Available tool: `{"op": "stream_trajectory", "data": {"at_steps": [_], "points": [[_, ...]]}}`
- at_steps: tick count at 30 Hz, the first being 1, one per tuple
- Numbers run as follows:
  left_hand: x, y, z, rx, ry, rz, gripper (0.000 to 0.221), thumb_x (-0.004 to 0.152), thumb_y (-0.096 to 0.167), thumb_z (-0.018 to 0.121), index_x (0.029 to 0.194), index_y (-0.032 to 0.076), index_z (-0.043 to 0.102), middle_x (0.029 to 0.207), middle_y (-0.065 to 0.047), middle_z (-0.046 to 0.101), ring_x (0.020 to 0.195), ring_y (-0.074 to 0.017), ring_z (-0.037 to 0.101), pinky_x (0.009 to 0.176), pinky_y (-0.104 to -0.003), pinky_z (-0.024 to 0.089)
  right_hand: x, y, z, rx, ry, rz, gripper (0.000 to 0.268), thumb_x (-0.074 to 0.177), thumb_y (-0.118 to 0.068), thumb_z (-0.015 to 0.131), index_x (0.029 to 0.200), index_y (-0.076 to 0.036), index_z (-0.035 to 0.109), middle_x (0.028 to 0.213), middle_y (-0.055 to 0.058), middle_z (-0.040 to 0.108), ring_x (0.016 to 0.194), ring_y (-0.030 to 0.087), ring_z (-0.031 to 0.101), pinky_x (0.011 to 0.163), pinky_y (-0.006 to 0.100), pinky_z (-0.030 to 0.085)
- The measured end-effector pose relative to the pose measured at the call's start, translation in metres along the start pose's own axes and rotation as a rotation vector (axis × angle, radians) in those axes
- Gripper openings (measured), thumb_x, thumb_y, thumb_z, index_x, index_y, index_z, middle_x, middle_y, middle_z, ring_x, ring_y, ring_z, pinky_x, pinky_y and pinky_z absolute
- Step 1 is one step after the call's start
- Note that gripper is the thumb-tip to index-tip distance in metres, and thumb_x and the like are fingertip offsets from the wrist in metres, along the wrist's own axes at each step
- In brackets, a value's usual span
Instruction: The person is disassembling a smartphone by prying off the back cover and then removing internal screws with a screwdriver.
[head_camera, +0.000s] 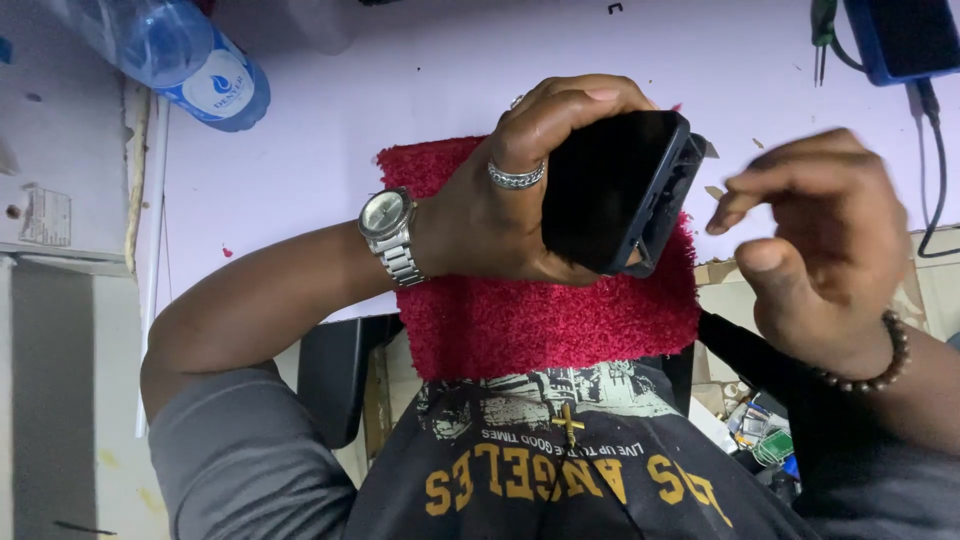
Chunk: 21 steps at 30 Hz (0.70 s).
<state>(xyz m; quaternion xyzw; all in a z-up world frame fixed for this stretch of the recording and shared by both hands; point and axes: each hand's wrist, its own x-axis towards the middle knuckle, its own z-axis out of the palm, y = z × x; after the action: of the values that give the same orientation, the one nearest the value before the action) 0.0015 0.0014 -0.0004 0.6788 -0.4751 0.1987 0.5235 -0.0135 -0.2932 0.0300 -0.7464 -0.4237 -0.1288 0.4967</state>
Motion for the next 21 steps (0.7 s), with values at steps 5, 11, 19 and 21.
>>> {"op": "stream_trajectory", "data": {"at_steps": [5,11,19,21], "points": [[-0.004,-0.006,0.002,0.239,-0.074,0.067,0.123,0.103,0.038,0.114,0.167,0.019,0.01,0.159,-0.019,0.05,0.152,-0.0355,0.059,0.13,-0.053,0.053,0.015,0.001,0.014,0.33,-0.258,0.436,0.046,0.103,-0.04,0.057,0.131,-0.004,0.053,0.097,0.005,0.064,0.074,0.012,0.066,0.067,0.023,0.06],[-0.015,-0.021,0.015,0.351,-0.253,0.24,0.133,0.106,0.039,0.116,0.169,0.008,0.003,0.158,-0.026,0.046,0.148,-0.0432,0.058,0.126,-0.063,0.057,0.016,0.015,0.029,0.169,-0.467,0.589,0.012,0.103,-0.022,0.06,0.1,-0.01,0.063,0.071,0.002,0.068,0.062,0.013,0.064,0.059,0.027,0.051],[-0.023,-0.024,0.024,0.535,-0.323,0.409,0.075,0.12,0.005,0.08,0.163,-0.002,0.019,0.149,-0.024,0.049,0.138,-0.0405,0.059,0.115,-0.057,0.059,0.005,0.022,0.043,0.16,-0.458,0.427,0.012,0.104,-0.018,0.063,0.097,-0.008,0.064,0.08,0.0,0.067,0.069,0.012,0.057,0.064,0.028,0.047],[-0.023,-0.022,0.027,0.622,-0.27,0.506,0.07,0.121,-0.007,0.073,0.165,-0.002,0.019,0.143,-0.02,0.048,0.129,-0.0321,0.054,0.109,-0.052,0.066,0.0,0.021,0.044,0.202,-0.452,0.354,0.019,0.109,-0.021,0.053,0.114,-0.008,0.066,0.076,-0.001,0.062,0.061,0.013,0.051,0.059,0.03,0.044]]}}
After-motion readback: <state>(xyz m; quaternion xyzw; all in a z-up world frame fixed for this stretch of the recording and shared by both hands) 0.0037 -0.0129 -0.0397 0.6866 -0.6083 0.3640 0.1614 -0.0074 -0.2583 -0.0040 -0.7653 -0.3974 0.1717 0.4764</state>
